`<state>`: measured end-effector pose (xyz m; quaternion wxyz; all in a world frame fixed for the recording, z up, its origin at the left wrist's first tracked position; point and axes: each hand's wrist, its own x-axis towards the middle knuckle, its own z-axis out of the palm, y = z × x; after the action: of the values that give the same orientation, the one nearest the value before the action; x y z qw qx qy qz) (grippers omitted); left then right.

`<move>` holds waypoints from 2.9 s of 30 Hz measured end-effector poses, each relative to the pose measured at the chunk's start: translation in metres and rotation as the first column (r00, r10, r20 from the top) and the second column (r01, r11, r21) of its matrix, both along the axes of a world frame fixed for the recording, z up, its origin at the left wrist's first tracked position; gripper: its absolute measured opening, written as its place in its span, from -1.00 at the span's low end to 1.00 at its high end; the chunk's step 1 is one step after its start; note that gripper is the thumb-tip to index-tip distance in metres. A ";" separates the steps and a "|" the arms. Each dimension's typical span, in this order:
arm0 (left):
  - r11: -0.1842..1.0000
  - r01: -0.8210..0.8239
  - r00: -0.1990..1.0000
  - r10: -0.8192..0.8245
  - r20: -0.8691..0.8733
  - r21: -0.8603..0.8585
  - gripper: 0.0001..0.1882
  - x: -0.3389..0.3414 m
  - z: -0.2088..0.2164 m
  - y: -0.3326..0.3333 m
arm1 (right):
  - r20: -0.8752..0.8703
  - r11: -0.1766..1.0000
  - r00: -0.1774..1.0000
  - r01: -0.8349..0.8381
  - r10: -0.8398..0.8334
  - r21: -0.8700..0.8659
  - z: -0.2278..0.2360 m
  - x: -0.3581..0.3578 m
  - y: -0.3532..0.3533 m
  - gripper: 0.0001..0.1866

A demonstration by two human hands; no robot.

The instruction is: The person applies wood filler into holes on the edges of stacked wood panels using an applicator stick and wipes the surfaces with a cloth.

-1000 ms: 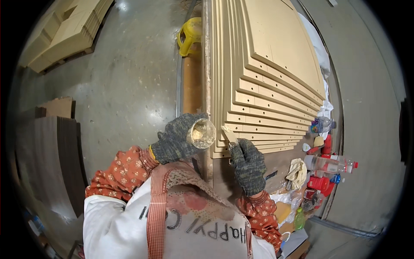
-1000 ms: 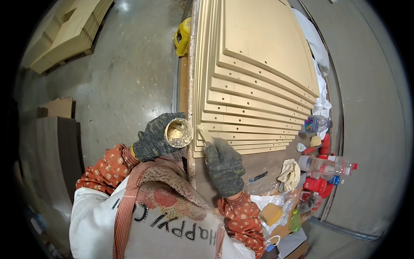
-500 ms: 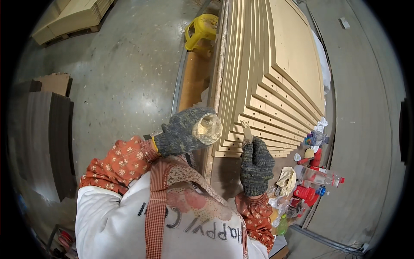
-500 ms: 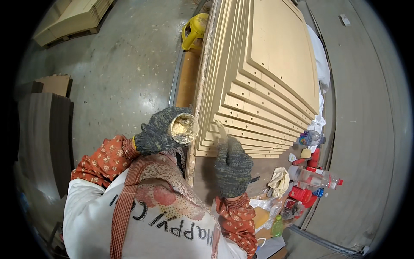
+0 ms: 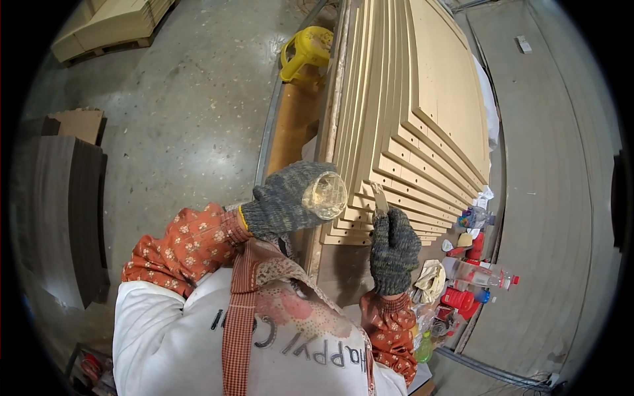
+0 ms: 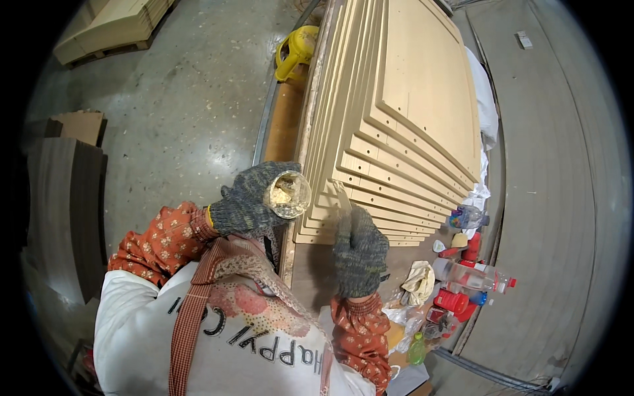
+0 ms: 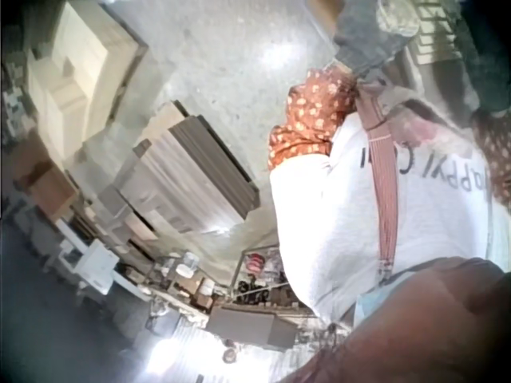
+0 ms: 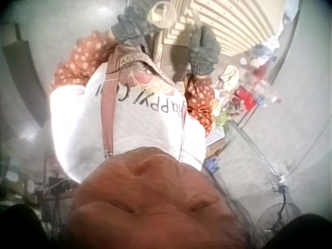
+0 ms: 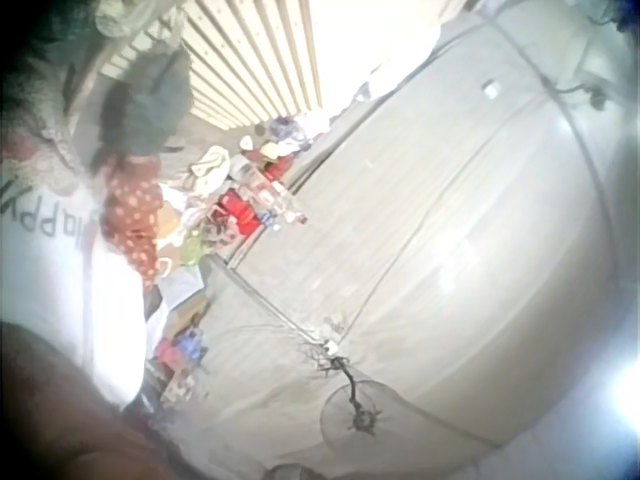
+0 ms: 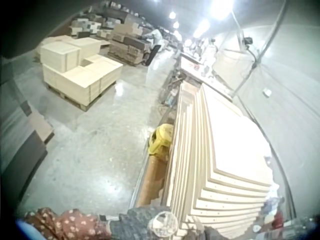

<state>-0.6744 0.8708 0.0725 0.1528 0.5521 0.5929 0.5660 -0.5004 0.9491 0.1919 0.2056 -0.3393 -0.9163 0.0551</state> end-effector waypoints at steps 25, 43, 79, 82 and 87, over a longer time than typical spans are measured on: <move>0.998 0.003 0.992 0.004 0.125 -0.057 -0.28 -0.002 -0.006 0.001 | 0.247 0.928 0.965 -0.173 0.091 0.331 -0.002 -0.011 0.001 -0.78; 0.999 -0.013 0.985 0.005 0.171 0.045 -0.33 -0.004 -0.011 0.005 | 0.242 0.945 0.967 -0.149 0.078 0.290 0.007 -0.018 -0.002 -0.81; 0.999 0.044 0.936 -0.031 0.350 -0.027 -0.36 -0.011 -0.002 -0.003 | 0.009 0.963 0.998 -0.063 0.062 0.263 0.006 -0.018 0.017 -0.82; 1.000 0.019 0.959 -0.012 0.283 -0.020 -0.34 -0.013 -0.001 -0.003 | 0.046 0.962 0.997 -0.071 0.061 0.263 0.009 -0.019 0.014 -0.81; 1.000 0.020 0.947 -0.024 0.321 0.016 -0.31 -0.013 -0.002 -0.002 | 0.122 0.965 0.983 -0.160 0.137 0.206 0.011 -0.021 0.015 -0.79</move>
<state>-0.6871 0.8686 0.0704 0.2502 0.4600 0.5504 0.6503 -0.5216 0.9645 0.2026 0.1873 -0.2478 -0.9494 -0.0472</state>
